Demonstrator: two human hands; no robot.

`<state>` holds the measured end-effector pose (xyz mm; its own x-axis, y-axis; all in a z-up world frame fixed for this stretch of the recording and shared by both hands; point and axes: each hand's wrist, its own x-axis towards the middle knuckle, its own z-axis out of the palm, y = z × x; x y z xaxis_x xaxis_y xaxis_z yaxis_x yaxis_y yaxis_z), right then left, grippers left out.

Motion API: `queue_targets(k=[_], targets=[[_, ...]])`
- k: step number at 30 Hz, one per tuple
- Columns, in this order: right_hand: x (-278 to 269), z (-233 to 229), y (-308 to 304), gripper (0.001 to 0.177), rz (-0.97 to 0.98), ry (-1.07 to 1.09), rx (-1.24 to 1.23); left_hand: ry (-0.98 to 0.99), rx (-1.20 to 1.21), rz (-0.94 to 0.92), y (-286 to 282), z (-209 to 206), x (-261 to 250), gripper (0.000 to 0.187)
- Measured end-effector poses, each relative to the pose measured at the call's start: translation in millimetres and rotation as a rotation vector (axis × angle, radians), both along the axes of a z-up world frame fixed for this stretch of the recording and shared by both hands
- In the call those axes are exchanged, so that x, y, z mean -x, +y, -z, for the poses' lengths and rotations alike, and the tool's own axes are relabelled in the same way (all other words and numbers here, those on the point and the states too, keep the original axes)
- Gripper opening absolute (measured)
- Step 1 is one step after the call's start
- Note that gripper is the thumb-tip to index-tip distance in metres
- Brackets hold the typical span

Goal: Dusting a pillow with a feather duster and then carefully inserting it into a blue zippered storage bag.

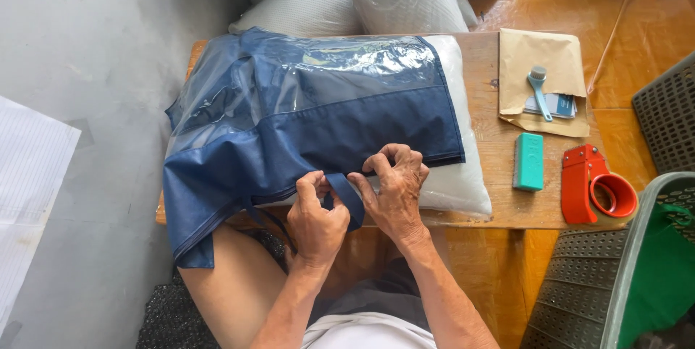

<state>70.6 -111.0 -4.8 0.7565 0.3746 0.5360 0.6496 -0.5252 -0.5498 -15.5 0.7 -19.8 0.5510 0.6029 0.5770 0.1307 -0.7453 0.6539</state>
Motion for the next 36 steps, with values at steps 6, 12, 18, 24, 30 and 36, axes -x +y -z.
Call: queue_targets(k=[6, 12, 18, 24, 30, 36], targets=[[-3.1, -3.7, 0.4, 0.03, 0.002, 0.004, 0.045, -0.03, 0.185, -0.014, 3.2, -7.5, -7.5, 0.039], [-6.4, -0.2, 1.6, 0.033, 0.029, 0.002, 0.069, -0.04, 0.116, -0.034, 15.5, -35.5, 22.1, 0.032], [-4.2, 0.7, 0.8, 0.033, 0.035, 0.012, 0.063, -0.078, 0.052, -0.201, 47.7, -17.2, 63.1, 0.028], [-1.7, 0.8, 2.6, 0.033, 0.045, -0.007, 0.047, -0.146, 0.182, -0.271, 87.7, -8.5, 97.3, 0.029], [-2.6, 5.8, 1.6, 0.034, 0.054, -0.024, 0.057, -0.095, 0.203, -0.339, 103.8, -2.9, 117.4, 0.03], [-3.2, 10.8, 0.7, 0.028, 0.078, 0.017, 0.101, -0.03, 0.018, -0.33, 88.2, -24.5, 127.4, 0.038]])
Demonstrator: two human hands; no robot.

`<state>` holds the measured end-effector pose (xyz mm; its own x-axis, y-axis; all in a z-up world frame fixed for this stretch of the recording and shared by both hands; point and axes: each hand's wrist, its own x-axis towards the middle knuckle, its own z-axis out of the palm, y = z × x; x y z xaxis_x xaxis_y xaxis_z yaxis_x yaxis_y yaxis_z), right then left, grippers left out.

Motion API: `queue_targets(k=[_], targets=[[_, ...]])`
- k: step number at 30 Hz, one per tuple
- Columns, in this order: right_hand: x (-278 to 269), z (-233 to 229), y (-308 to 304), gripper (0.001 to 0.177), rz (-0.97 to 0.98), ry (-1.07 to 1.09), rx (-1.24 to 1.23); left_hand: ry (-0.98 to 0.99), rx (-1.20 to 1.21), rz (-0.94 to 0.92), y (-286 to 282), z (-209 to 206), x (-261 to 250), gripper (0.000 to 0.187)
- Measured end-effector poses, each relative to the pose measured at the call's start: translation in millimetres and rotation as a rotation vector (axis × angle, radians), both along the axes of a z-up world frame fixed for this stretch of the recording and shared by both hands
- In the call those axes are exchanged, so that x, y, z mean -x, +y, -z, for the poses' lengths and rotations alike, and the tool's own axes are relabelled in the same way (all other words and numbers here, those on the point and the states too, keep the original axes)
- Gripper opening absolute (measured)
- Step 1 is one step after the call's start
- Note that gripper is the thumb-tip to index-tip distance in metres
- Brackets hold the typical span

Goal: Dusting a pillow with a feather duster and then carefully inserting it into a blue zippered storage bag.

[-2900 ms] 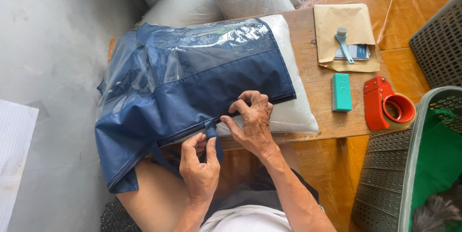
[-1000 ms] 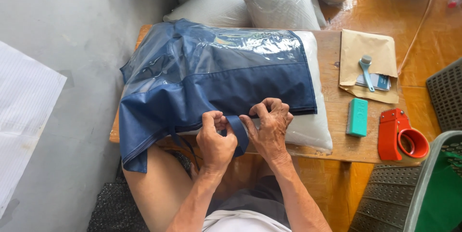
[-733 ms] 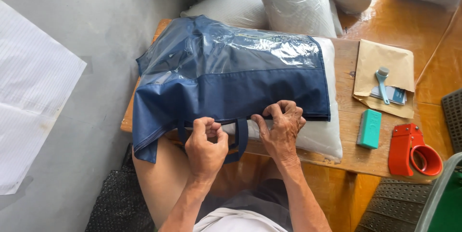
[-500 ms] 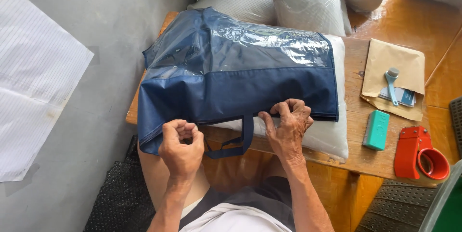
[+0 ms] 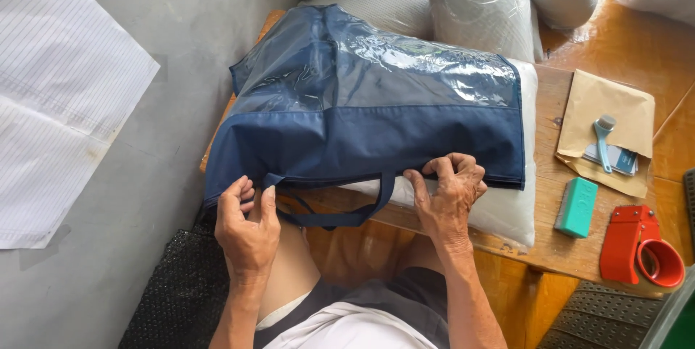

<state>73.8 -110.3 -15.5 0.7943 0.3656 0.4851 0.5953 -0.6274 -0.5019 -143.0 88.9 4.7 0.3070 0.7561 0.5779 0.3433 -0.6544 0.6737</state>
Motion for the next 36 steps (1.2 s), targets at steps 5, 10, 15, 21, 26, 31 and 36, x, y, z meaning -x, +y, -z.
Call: queue_targets(k=[5, 10, 15, 21, 26, 31, 36], targets=[[1.6, 3.1, 0.7, 0.03, 0.004, -0.035, -0.013, -0.016, 0.426, 0.037, 1.6, -10.3, -1.2, 0.027], [3.3, -6.5, 1.3, 0.035, -0.048, -0.107, -0.069, -0.037, 0.46, 0.069, 7.7, 11.0, -8.5, 0.021], [2.2, -4.7, -0.8, 0.035, -0.059, -0.119, -0.069, 0.023, 0.525, 0.054, 12.8, 19.2, -15.7, 0.042], [-0.1, -3.0, -6.4, 0.032, -0.099, -0.111, -0.068, -0.05, 0.582, 0.057, 14.0, 23.6, -30.5, 0.019], [1.5, -11.4, -5.8, 0.03, -0.097, -0.128, -0.059, -0.026, 0.526, 0.011, 20.1, 29.9, -36.9, 0.018], [-1.7, -4.5, -5.2, 0.031, -0.054, -0.158, -0.055, 0.009, 0.523, 0.004, 21.3, 23.9, -43.3, 0.028], [-6.0, -2.0, -1.7, 0.02, -0.074, -0.212, 0.042, -0.008, 0.575, -0.003, 16.4, 4.1, -49.9, 0.029]])
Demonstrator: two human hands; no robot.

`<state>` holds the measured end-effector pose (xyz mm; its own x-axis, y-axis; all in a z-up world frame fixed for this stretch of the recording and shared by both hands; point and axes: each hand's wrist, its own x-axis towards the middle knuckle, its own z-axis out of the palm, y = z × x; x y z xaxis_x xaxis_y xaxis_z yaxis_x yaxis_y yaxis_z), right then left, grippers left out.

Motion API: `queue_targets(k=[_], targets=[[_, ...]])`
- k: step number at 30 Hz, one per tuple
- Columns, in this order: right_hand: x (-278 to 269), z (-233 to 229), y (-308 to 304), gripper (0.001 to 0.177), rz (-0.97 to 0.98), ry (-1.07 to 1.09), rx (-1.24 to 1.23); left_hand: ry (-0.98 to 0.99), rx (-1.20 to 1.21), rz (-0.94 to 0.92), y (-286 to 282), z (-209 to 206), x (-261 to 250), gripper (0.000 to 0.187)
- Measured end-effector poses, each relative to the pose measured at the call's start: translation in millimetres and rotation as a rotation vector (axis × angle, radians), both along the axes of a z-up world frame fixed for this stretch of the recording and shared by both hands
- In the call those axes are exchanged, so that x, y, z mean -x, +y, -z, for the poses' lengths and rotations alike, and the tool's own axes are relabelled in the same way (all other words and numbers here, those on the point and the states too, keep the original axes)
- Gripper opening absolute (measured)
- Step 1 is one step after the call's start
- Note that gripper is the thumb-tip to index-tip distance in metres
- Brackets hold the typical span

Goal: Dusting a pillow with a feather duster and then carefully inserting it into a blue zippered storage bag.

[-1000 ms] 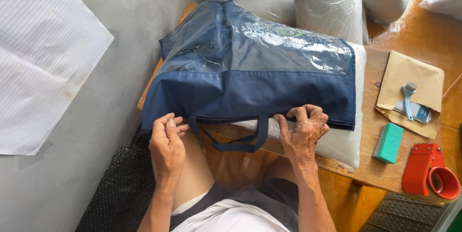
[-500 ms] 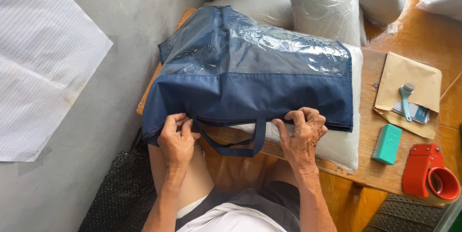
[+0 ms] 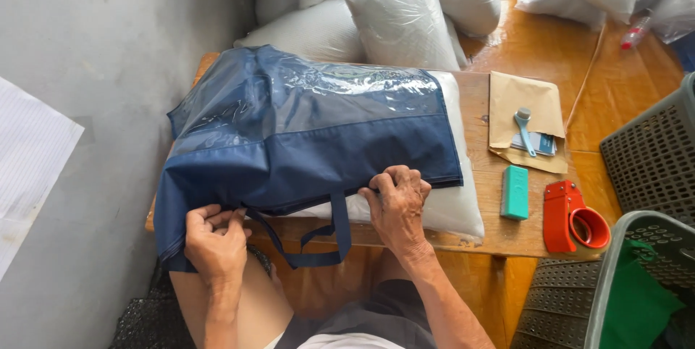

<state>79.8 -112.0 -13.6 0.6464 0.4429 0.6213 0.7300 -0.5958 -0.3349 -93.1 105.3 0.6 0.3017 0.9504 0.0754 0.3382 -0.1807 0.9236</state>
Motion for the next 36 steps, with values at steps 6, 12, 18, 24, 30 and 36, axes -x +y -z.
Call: queue_targets(k=[6, 12, 18, 24, 30, 36], targets=[[-3.2, -26.2, -2.8, 0.013, -0.129, -0.216, 0.124, 0.048, -0.074, -0.05, 0.6, 3.0, -0.5, 0.016], [-16.1, -34.0, -11.0, 0.008, -0.23, -0.283, 0.274, 0.155, -0.506, -0.026, 11.1, -3.9, 23.8, 0.011], [-29.2, -34.7, -6.9, 0.018, -0.243, -0.505, 0.406, 0.162, -0.649, -0.027, 29.7, -8.8, 36.0, 0.012], [-37.6, -25.6, -8.4, 0.017, -0.243, -0.424, 0.435, 0.257, -0.544, -0.144, 86.4, -5.3, 89.9, 0.015], [-37.7, -7.2, -13.9, 0.015, -0.282, -0.415, 0.317, 0.394, -0.429, -0.341, 164.0, 76.6, 153.4, 0.013], [-35.3, -20.0, -18.4, 0.018, -0.308, -0.327, 0.254, 0.286, -0.553, -0.174, 141.7, 86.6, 150.5, 0.059]])
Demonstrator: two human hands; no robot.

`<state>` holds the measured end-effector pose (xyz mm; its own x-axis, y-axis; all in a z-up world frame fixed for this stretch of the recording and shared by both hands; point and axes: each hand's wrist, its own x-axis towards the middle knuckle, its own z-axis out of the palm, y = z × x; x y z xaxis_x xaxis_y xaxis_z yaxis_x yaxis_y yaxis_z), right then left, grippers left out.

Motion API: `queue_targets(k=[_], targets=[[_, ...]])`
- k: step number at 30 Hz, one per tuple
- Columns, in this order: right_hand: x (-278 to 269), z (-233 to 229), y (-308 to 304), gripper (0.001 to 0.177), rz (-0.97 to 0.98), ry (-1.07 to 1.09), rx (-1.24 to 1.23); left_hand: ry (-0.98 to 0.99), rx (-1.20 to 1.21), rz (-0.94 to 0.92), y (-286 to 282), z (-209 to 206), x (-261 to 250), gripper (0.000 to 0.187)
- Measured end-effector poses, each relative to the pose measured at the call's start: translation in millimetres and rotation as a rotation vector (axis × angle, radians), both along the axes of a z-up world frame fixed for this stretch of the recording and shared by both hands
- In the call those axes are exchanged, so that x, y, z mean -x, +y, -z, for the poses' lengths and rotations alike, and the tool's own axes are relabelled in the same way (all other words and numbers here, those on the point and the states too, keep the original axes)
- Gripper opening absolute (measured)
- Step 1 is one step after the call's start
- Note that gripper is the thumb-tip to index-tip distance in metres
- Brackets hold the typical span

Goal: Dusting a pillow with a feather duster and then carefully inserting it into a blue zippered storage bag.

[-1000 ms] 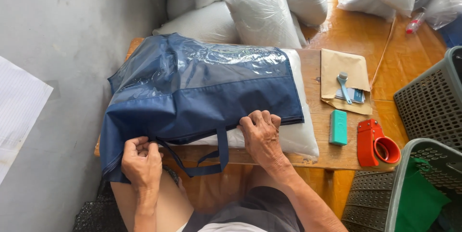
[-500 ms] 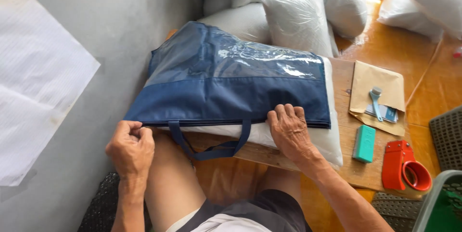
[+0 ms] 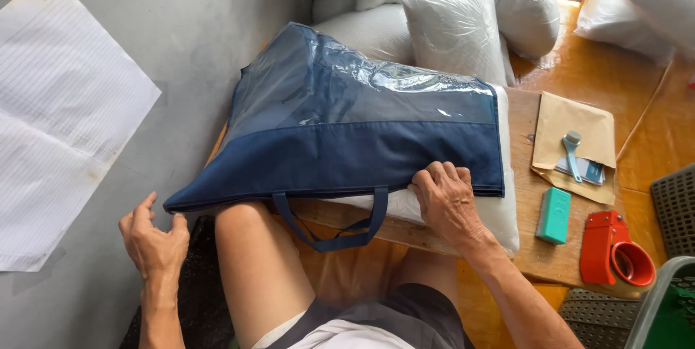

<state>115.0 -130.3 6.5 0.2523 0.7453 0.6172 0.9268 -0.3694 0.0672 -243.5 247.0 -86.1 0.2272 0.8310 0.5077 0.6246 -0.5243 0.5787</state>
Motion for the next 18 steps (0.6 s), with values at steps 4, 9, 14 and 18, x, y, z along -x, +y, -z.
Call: queue_targets(k=[4, 9, 14, 18], targets=[[-0.4, -13.2, -5.6, 0.017, -0.053, 0.136, -0.037, 0.031, -0.197, 0.286, -34.7, -59.8, -27.9, 0.063], [11.9, -20.3, -8.0, 0.025, -0.164, 0.116, -0.047, 0.146, -0.293, 0.584, -67.6, -102.9, -66.1, 0.049], [33.0, -35.8, 11.9, 0.027, -0.336, 0.046, -0.019, 0.322, -0.224, 0.804, -82.2, -77.9, -96.7, 0.059], [22.7, -37.4, 23.5, 0.01, -0.44, 0.107, -0.011, 0.354, -0.127, 0.838, -81.5, -54.1, -106.3, 0.054]])
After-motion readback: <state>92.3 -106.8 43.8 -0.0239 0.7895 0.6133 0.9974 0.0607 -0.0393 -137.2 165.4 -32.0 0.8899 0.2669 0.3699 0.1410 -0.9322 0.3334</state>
